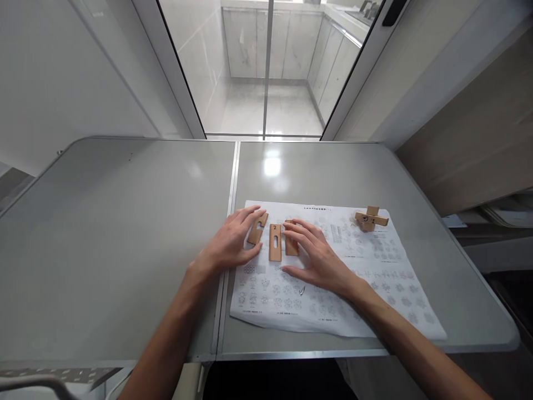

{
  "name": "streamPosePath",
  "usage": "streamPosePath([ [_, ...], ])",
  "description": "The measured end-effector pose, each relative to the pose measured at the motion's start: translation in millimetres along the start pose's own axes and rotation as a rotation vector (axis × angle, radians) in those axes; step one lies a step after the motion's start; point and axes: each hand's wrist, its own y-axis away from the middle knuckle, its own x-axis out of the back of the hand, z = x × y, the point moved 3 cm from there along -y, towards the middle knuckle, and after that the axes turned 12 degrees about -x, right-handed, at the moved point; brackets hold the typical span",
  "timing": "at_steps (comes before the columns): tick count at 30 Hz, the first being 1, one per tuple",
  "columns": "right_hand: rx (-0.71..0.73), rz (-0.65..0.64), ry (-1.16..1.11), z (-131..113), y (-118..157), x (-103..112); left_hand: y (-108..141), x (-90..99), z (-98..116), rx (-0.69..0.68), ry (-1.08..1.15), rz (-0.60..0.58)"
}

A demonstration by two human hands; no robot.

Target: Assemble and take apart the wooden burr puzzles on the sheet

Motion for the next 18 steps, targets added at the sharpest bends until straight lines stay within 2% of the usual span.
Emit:
streamPosePath([
  [11, 0.029, -0.051, 0.137, -3.7, -0.3, -6.0, -0.8, 1.9, -7.0, 0.229, -0.196, 0.153],
  [18, 0.032, -0.033, 0.124, -5.3, 0.0, -7.2, -0.9, 0.2, -5.9, 0.223, -0.188, 0.156],
])
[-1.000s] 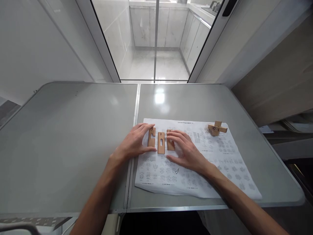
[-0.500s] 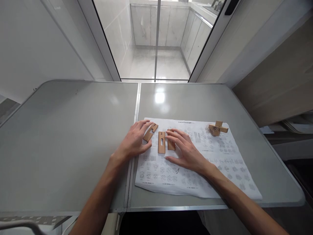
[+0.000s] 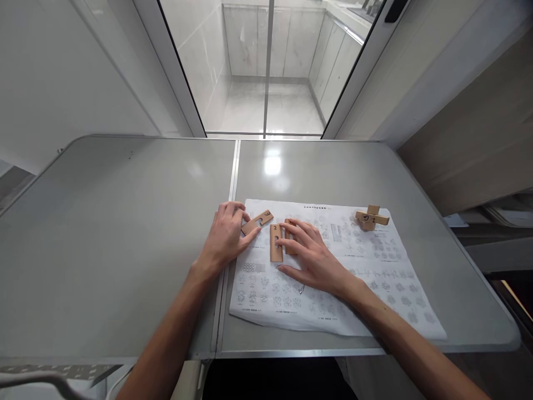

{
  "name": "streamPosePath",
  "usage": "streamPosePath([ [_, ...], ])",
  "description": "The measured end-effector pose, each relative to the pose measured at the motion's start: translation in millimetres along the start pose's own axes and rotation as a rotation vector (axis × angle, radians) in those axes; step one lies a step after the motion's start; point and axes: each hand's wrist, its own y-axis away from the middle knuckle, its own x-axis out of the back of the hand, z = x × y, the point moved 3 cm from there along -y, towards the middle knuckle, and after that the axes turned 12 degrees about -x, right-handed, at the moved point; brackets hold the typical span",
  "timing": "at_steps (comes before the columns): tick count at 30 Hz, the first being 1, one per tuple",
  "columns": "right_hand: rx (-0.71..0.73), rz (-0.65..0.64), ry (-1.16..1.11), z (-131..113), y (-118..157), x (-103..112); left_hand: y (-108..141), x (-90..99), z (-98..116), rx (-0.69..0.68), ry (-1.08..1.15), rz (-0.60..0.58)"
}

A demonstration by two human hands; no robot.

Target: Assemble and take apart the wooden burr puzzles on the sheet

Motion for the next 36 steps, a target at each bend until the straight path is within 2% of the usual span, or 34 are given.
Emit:
streamPosePath([
  [9, -0.003, 0.071, -0.141, -0.7, -2.4, 5.5, -3.5, 2.2, 7.4, -0.02, 0.036, 0.007],
  [12, -0.021, 0.097, -0.2, -0.3, -2.1, 7.7, -4.6, 5.1, 10.7, 0.072, 0.122, 0.017],
  [15, -0.089, 0.161, -0.272, -0.4, -0.7, 13.7, -3.8, 4.4, 16.0, 0.207, 0.367, 0.016],
  [18, -0.155, 0.284, -0.333, 0.0, 1.5, 22.4, -3.7, 0.4, 23.5, 0.298, 0.656, 0.052],
  [23, -0.194, 0.432, -0.453, 5.2, 4.6, 28.3, -5.0, -13.6, 36.3, 0.371, 1.08, -0.039],
  [28, -0.192, 0.41, -0.546, 7.5, 5.7, 24.6, -3.6, -21.0, 44.2, 0.381, 1.258, -0.153],
  [36, -0.176, 0.319, -0.656, 7.7, 5.7, 22.0, -2.3, -22.8, 36.5, 0.38, 1.408, -0.252],
])
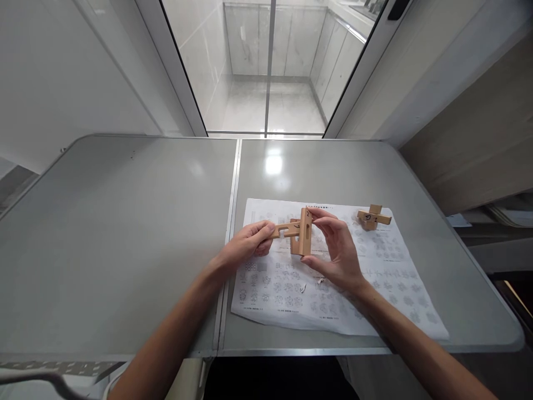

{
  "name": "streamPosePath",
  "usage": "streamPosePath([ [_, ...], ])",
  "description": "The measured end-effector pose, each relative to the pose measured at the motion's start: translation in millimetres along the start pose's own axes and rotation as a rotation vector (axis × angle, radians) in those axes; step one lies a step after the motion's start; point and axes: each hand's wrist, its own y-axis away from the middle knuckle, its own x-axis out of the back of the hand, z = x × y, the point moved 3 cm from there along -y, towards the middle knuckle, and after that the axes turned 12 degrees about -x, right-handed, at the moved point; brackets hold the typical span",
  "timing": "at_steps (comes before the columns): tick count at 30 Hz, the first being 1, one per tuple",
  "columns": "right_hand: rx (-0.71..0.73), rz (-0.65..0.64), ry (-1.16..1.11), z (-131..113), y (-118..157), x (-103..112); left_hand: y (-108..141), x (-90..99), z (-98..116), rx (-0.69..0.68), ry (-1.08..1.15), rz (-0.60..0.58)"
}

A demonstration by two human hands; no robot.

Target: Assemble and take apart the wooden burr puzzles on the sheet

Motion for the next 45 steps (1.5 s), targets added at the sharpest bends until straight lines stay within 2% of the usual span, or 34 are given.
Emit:
streamPosePath([
  [7, -0.012, -0.065, -0.053, 4.0, -3.2, 0.6, 1.4, -2.7, 4.7, 0.032, 0.014, -0.091],
  [11, -0.015, -0.086, -0.093, 3.6, -3.8, 0.7, 0.5, -2.3, 2.9, 0.03, 0.029, -0.078],
  [22, -0.034, -0.092, -0.003, 1.7, -2.8, -1.4, 0.8, -5.4, 5.4, 0.035, 0.044, -0.016],
  [33, -0.053, -0.108, -0.032, 3.3, -4.7, 0.4, 0.2, -2.7, 2.1, 0.024, 0.048, -0.034],
  [45, -0.095, -0.085, -0.217, 4.5, -4.3, 4.1, -0.3, -1.7, 0.1, 0.023, 0.061, -0.043],
])
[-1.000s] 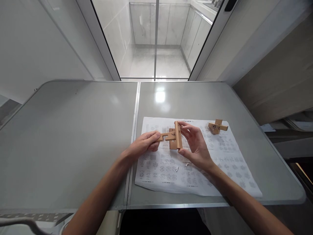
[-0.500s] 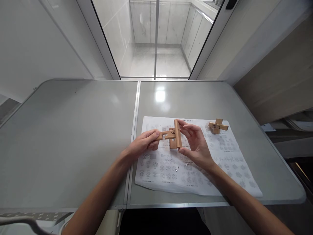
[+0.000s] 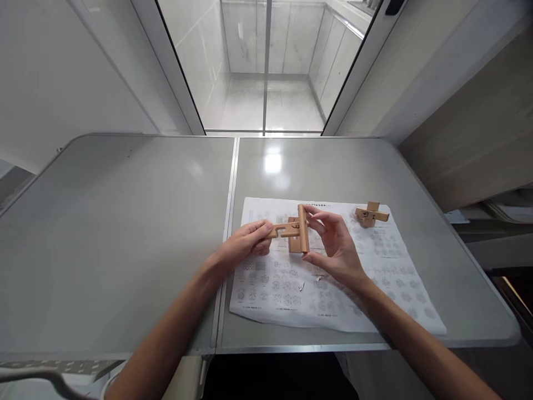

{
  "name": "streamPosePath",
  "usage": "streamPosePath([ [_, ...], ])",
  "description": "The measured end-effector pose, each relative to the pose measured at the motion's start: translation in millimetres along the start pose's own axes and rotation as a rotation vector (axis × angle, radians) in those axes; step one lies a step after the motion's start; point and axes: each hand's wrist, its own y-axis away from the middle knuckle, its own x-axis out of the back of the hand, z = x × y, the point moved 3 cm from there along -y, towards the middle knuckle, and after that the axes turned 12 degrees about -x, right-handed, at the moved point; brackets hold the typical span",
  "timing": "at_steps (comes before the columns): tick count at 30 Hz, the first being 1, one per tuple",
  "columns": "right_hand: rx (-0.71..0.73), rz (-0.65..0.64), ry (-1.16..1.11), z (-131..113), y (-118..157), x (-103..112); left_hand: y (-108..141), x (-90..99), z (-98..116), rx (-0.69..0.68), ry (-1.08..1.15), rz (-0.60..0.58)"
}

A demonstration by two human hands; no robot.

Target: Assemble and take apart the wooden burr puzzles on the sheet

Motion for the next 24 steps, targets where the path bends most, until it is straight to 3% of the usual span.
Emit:
streamPosePath([
  [12, -0.03, -0.02, -0.095, 1.0, 3.1, -3.7, -1.2, -3.8, 1.9, -0.03, -0.04, -0.024],
  [24, -0.022, 0.0, 0.14, -2.5, 5.5, -4.6, 2.7, 3.0, 11.9, -0.082, -0.368, 0.106],
])
